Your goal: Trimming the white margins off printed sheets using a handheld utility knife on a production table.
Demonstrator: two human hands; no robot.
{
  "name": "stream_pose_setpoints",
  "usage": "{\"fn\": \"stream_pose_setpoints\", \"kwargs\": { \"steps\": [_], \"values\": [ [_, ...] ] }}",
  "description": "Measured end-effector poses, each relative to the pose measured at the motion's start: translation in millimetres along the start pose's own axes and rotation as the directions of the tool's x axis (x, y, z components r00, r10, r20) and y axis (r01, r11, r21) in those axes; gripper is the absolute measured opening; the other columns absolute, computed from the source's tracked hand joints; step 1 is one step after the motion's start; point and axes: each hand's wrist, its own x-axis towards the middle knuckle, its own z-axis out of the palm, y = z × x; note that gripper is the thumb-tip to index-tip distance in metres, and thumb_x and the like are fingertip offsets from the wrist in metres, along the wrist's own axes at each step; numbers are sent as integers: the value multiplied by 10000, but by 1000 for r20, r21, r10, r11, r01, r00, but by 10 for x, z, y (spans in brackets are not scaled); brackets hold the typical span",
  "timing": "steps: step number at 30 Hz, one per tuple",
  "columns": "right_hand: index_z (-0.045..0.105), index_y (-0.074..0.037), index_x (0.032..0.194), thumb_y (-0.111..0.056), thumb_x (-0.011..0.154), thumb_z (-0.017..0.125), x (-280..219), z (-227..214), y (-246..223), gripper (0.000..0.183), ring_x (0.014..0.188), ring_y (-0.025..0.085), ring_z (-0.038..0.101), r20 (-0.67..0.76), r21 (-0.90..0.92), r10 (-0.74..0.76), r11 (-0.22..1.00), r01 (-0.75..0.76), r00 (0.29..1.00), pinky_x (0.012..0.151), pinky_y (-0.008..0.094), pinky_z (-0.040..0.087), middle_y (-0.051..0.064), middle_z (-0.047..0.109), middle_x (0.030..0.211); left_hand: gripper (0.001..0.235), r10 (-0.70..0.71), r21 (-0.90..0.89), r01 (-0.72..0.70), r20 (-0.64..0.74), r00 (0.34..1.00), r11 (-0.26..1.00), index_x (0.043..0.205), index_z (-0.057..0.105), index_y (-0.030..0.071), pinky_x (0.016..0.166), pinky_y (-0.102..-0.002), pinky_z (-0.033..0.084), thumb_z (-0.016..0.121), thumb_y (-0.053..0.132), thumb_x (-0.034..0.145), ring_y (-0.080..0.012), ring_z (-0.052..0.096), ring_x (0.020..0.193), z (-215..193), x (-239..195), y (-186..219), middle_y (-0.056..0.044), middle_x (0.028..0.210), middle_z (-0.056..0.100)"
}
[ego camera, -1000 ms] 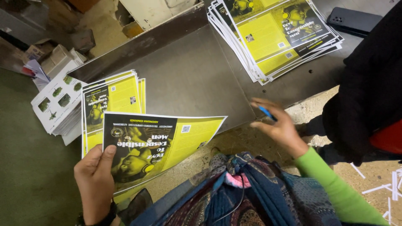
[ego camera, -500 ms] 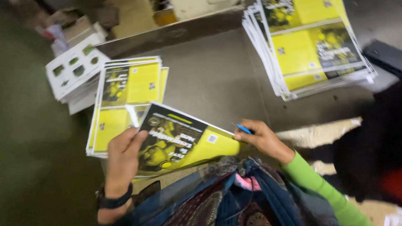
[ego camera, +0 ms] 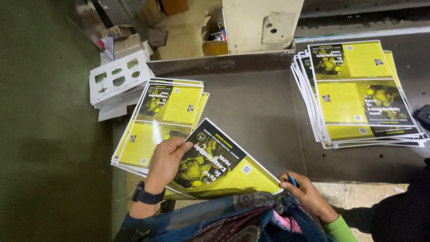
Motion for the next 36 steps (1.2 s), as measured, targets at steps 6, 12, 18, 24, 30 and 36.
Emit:
{"fn": "stream_pose_setpoints", "kwargs": {
  "steps": [6,12,18,24,30,36],
  "values": [
    [660,-81,772,-259,882,656,-127,-136,448,209,697,139,555,-61,22,169,986,-168,984,673,282,397,29,607,718,332,-49,-118,48,-1,999,992,679,449,123,571,-266,319,607,185,964,-128,387,578,-84,69,-60,14,633,391],
    [698,-42,1078,-205,861,634,66,-232,134,279,985,193,647,-327,51,100,995,-89,940,870,321,499,91,715,1065,307,20,-53,-20,-14,1000,998,690,532,105,588,-267,308,599,208,972,-109,406,612,-159,20,96,25,630,416],
    [680,-90,1044,-207,818,694,589,182,-753,254,841,162,579,-164,-75,-164,985,153,973,730,302,465,59,670,945,405,120,128,-129,71,990,983,637,416,133,536,-269,273,582,223,996,-120,316,497,80,-7,429,11,525,330],
    [708,-68,757,-38,663,855,693,373,-765,177,588,97,475,-456,10,-50,998,62,889,560,248,395,8,582,617,265,394,146,-366,-366,843,919,1065,705,119,823,-416,526,752,236,831,-325,682,928,-108,-190,328,-116,926,726],
    [596,-129,837,-48,800,765,900,-392,358,191,670,65,544,-657,255,101,962,94,747,663,203,464,-33,585,738,482,175,74,-167,-637,751,983,1312,497,-6,1016,-515,380,633,198,898,-399,490,1219,-413,-409,-158,-233,1292,535],
    [576,-136,832,-165,876,707,844,-252,-3,142,778,159,515,-647,206,198,975,-82,736,729,316,435,14,560,811,846,-455,-426,366,-126,882,827,1501,247,303,1108,-510,345,556,524,744,-281,322,1401,56,-121,-679,-58,1591,233]
  ]
}}
